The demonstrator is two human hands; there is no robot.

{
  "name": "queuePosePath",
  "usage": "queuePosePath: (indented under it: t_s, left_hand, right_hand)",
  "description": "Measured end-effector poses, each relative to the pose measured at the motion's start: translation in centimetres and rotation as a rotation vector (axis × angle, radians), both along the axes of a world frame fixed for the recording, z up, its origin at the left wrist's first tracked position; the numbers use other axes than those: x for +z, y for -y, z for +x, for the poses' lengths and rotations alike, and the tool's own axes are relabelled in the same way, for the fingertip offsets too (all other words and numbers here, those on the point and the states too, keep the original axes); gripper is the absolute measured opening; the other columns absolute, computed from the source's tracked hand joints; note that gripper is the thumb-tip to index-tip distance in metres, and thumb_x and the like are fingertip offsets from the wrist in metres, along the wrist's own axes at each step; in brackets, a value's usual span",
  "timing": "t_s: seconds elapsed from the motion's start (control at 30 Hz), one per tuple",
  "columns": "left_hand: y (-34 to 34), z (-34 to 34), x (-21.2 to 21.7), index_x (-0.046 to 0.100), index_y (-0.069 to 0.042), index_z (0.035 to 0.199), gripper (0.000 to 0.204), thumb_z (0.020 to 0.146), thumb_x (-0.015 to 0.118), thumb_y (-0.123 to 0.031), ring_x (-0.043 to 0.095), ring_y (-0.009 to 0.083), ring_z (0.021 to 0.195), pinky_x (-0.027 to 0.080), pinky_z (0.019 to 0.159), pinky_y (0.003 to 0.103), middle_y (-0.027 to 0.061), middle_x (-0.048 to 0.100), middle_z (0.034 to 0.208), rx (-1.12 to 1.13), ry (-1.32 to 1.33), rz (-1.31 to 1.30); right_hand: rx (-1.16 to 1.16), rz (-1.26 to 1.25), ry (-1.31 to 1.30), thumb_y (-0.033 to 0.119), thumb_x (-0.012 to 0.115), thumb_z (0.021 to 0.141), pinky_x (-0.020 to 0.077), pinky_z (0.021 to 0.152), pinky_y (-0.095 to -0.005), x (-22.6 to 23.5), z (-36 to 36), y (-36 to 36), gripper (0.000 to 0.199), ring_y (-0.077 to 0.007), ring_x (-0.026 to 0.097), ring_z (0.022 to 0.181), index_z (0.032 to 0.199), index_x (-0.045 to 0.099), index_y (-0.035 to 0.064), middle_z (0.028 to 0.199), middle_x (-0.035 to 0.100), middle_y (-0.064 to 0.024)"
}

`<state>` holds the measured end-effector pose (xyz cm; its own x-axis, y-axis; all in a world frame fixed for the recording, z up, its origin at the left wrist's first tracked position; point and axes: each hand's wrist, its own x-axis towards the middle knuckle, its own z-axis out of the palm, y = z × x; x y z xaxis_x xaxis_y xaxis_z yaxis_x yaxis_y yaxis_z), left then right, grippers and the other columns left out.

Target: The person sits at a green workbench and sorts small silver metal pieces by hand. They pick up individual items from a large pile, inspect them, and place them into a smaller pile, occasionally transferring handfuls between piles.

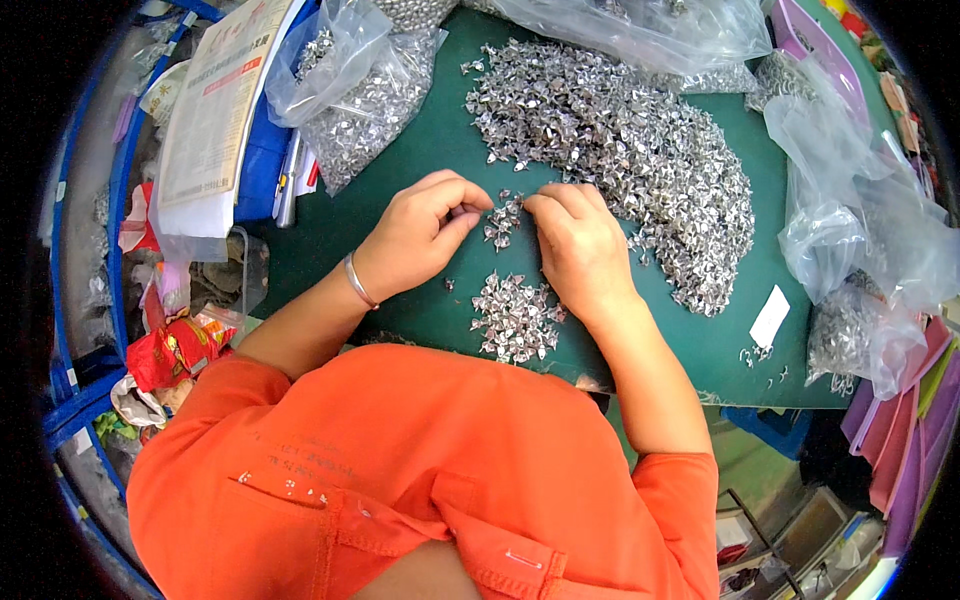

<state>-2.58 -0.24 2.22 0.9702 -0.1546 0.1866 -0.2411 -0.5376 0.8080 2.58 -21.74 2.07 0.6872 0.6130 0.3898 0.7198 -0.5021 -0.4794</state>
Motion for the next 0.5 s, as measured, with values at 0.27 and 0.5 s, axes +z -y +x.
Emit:
queuePosePath:
  t_s: [0.27,0.5]
  left_hand:
    - [0.3,-0.7,-0.3,0.066,-0.002,0.090,0.011,0.083,0.074,-0.005,0.064,0.0220,0.072,0.052,0.068,0.034,0.0101,0.062,0.087,-0.065,0.106,0.120]
    - [-0.6,-1.6,2.2,0.067,-0.001,0.087,0.005,0.082,0.070,-0.002,0.062,0.0184,0.069,0.050,0.063,0.031,0.0082,0.062,0.084,-0.173,-0.274,-0.045]
  right_hand:
    - [0.130,0.127,-0.343,-0.002,0.069,0.082,0.0538,0.078,-0.0399,2.2,-1.3,0.7,0.016,-0.0325,0.066,0.090,0.097,0.069,0.0030,0.094,0.067,-0.0119]
    - [0.005,0.153,-0.387,-0.003,0.067,0.081,0.0544,0.074,-0.0385,1.4,-1.0,0.4,0.010,-0.0315,0.066,0.080,0.090,0.068,0.0016,0.088,0.067,-0.0127]
